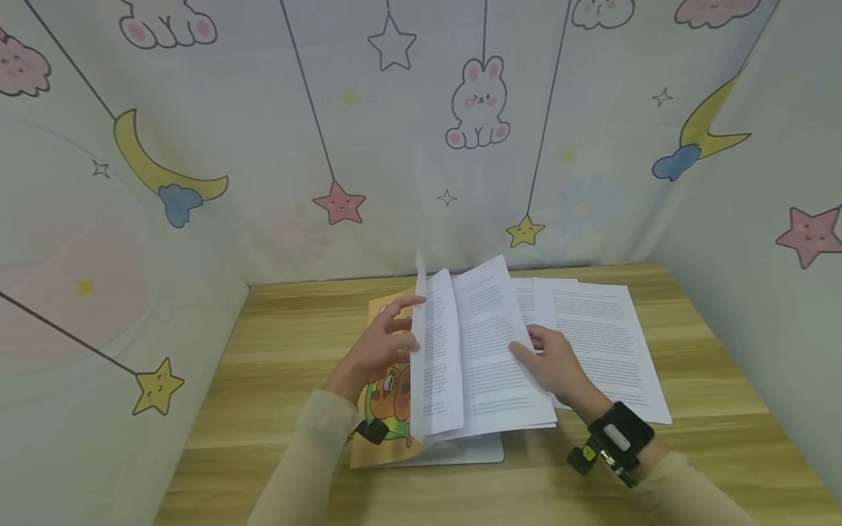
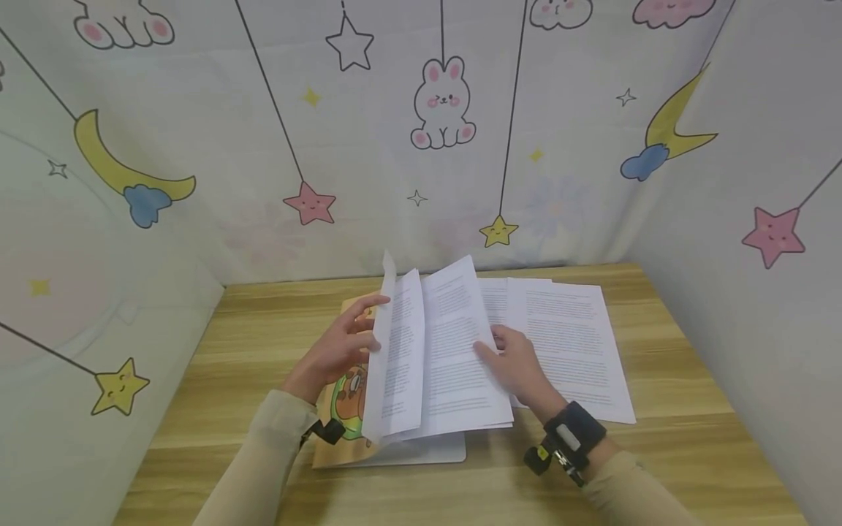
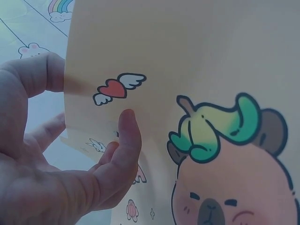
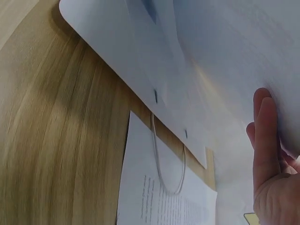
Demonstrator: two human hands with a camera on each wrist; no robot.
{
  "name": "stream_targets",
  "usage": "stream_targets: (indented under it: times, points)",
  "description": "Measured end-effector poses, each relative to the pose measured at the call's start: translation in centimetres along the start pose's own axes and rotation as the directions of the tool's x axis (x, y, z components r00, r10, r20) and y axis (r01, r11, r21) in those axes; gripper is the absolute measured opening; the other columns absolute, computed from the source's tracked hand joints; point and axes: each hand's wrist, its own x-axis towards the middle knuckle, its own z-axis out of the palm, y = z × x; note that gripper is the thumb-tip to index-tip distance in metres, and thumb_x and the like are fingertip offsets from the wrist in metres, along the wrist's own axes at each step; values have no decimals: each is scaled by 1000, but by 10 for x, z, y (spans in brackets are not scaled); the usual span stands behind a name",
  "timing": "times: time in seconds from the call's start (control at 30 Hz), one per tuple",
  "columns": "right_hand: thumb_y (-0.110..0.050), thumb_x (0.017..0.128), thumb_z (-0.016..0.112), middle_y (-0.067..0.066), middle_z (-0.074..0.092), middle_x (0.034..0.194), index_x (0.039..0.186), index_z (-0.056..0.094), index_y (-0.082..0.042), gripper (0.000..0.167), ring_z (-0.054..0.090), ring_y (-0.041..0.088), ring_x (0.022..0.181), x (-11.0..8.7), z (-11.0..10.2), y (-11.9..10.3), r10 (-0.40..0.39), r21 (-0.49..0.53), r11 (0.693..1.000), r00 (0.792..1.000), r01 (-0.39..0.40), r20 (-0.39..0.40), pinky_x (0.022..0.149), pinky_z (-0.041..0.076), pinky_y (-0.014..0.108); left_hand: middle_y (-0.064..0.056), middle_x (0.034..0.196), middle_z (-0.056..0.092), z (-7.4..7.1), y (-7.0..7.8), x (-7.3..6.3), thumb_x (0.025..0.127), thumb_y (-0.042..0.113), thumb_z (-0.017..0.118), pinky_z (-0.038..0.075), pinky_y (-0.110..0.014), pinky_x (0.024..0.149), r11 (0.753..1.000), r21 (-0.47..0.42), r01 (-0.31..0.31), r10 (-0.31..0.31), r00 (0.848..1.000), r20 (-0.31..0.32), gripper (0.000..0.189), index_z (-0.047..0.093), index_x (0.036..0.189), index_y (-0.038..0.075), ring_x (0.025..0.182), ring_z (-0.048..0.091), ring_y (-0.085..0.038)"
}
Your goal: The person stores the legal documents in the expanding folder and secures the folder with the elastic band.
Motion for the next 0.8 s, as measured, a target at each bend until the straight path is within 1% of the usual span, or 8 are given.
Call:
stream_targets:
  times: [0.27,0.47,0.7,0.8]
  points:
    - [-21,104,62,21,76,111,139,60,3,42,76,23,82,2,12,-8,-14,7,1000,1000,14,5,64,61,34,-27,148,44,1,1,0,88,0,62,59,-43,86,1000,-9,0,0,1000,0,79,40,159,23,119,56,-43]
    - [-25,107,59,18,77,109,138,61,1,41,75,22,83,4,18,-10,-18,3,1000,1000,18,11,66,61,35,-27,148,44,0,1,0,88,-2,61,59,-43,85,1000,-19,-6,6,1000,7,79,39,160,22,120,56,-45]
    - [-27,109,54,18,76,115,143,58,1,45,74,21,88,5,26,-12,10,-2,1000,1000,-10,3,70,60,33,-27,148,44,1,0,1,88,0,62,59,-43,86,1000,-12,-8,8,1000,3,78,39,160,22,119,56,-44]
    - [-27,109,53,18,76,114,142,58,3,45,73,20,88,6,30,-13,23,-1,1000,1000,-23,-1,72,58,33,-27,147,44,1,-1,1,88,1,63,59,-43,86,1000,-11,-7,7,1000,0,78,39,159,22,119,56,-43]
